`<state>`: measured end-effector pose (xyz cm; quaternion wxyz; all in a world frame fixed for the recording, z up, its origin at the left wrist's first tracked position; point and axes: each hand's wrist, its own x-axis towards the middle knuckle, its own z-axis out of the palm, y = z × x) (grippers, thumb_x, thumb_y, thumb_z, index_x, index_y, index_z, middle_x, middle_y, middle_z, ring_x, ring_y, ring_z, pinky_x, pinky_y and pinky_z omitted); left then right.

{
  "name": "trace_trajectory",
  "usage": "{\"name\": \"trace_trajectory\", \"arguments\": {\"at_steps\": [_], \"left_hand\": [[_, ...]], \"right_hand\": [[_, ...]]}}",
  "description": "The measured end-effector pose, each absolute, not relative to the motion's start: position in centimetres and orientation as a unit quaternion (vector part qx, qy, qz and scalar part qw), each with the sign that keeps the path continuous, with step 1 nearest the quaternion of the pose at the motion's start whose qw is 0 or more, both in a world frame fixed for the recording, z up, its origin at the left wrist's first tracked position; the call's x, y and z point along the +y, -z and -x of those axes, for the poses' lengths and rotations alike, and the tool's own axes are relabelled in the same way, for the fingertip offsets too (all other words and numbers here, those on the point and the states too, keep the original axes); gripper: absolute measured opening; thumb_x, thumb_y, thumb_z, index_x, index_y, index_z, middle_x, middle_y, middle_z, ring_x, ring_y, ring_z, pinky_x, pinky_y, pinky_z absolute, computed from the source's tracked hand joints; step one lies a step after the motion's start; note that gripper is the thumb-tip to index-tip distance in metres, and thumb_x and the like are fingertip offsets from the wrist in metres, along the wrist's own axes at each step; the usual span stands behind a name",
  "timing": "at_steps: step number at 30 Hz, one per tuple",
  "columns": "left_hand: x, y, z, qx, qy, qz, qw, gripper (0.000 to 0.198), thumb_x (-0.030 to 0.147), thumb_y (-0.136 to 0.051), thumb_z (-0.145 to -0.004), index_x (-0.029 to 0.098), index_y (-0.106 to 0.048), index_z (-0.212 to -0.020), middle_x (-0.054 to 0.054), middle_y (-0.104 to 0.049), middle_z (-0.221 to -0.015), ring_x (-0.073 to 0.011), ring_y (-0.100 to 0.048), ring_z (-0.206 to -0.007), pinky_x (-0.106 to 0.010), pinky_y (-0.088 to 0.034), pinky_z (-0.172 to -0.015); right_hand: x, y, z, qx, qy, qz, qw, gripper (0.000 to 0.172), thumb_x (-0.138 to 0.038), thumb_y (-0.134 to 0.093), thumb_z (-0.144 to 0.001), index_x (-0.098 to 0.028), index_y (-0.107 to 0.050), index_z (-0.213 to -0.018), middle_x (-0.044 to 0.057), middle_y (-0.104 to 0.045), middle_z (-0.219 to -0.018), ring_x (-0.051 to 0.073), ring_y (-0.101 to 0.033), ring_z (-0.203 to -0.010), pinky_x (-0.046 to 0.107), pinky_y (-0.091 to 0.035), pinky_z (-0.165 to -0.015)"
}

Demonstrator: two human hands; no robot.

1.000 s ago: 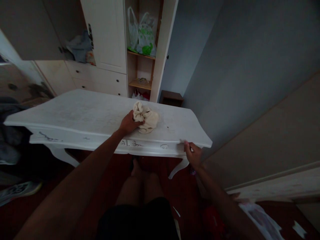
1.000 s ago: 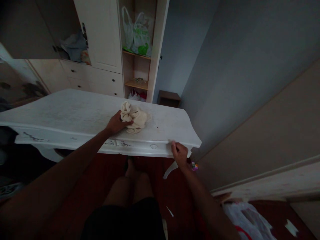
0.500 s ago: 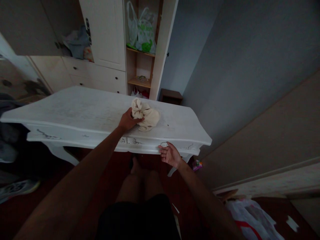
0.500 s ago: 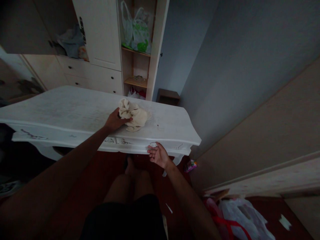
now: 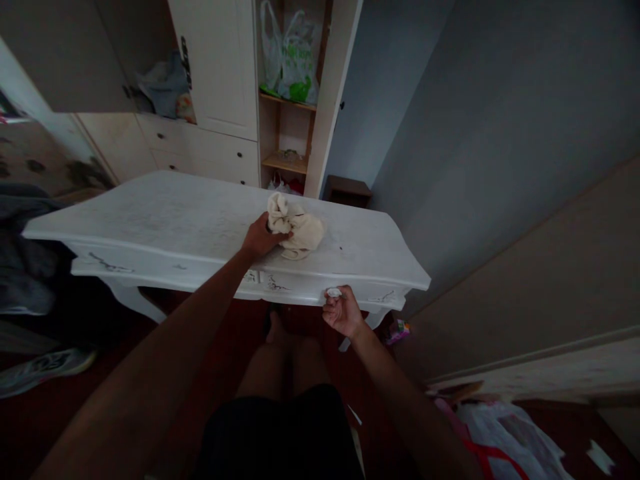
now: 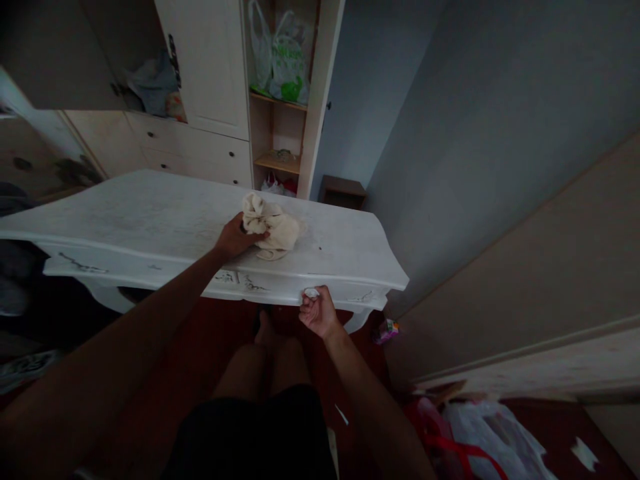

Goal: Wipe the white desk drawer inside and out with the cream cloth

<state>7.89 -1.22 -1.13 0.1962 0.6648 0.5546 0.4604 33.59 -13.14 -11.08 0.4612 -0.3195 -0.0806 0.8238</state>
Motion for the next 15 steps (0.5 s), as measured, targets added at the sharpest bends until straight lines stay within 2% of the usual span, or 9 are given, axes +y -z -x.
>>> {"name": "trace_trajectory", "arguments": {"at_steps": [9, 15], "left_hand": [[-1.3, 0.9, -8.0, 0.553, -0.472, -0.657, 0.199, 0.060, 0.053, -0.077, -0.059, 0.017, -0.061, -0.104, -0.006, -0.070, -0.100, -0.0225, -0.062, -0.088, -0.034, -0.051, -0.081], [-1.2, 1.1, -8.0, 0.554, -0.473, -0.658, 0.190, 0.060, 0.053, -0.078, -0.059, 0.017, -0.061, -0.104, -0.006, -0.070, -0.100, -0.0227, -0.062, -0.089, -0.034, -0.050, -0.081]], "right_hand": [[-18.6, 11.0, -33.0, -0.079, -0.831, 0.314, 0.452, 0.023, -0.035, -0.059, -0.076, -0.014, -0.067, -0.076, -0.005, -0.052, -0.044, 0.007, -0.036, -0.037, 0.019, -0.028, -0.039], [-22.4, 11.2, -32.6, -0.106, -0.831, 0.304, 0.454, 0.026, -0.040, -0.063, -0.074, -0.015, -0.069, -0.074, -0.009, -0.039, -0.039, 0.006, -0.027, -0.035, 0.019, -0.024, -0.037]]}}
